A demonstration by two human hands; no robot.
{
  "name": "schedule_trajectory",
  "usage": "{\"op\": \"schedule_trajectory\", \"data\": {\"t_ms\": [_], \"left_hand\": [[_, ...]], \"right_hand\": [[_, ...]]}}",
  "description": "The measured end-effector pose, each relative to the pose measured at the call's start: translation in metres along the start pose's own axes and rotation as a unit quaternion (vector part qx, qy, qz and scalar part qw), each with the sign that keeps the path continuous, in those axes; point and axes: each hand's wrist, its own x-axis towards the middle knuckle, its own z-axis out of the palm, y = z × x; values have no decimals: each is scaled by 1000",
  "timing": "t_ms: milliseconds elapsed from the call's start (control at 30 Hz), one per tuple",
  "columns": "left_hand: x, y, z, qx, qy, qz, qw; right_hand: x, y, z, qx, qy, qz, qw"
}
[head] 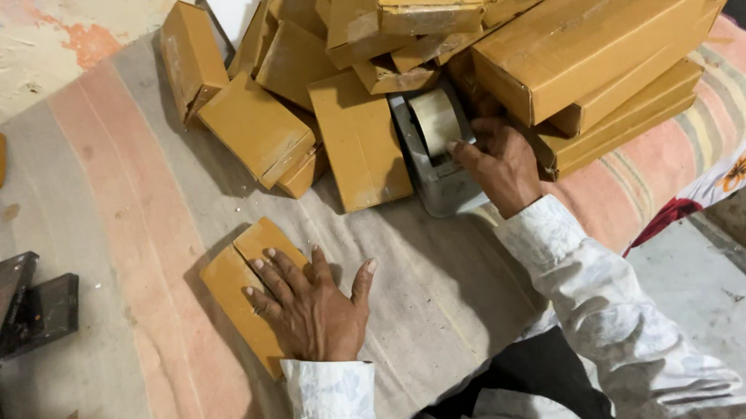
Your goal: The person assembles small cardboard boxes, places black product boxes inside, and seals them with clear tape using a tape dispenser. The person repeats this process for multiple units, stacking the sealed boxes nearby.
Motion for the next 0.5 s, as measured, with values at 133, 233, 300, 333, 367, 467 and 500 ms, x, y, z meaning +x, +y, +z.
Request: {"op": "schedule_trajectory", "data": {"t_ms": [133,233,300,333,367,467,500], "left_hand": [[3,28,-7,-40,71,16,997],[16,66,-3,-178,130,82,972],[38,94,9,-305,8,78,949],[47,107,18,-354,-54,63,932],[54,119,29,-335,-3,80,939],[73,137,64,-352,111,123,921],[76,139,75,-410,124,128,895]], "right_hand": [[6,-2,7,119,38,-16,992],[7,-5,8,151,41,14,988],[5,-7,9,116,51,2,992],[5,-9,9,102,54,-1,993],[7,-11,8,89,57,-5,994],[12,-15,6,85,57,-13,995],[12,-16,6,90,54,-15,994]]}}
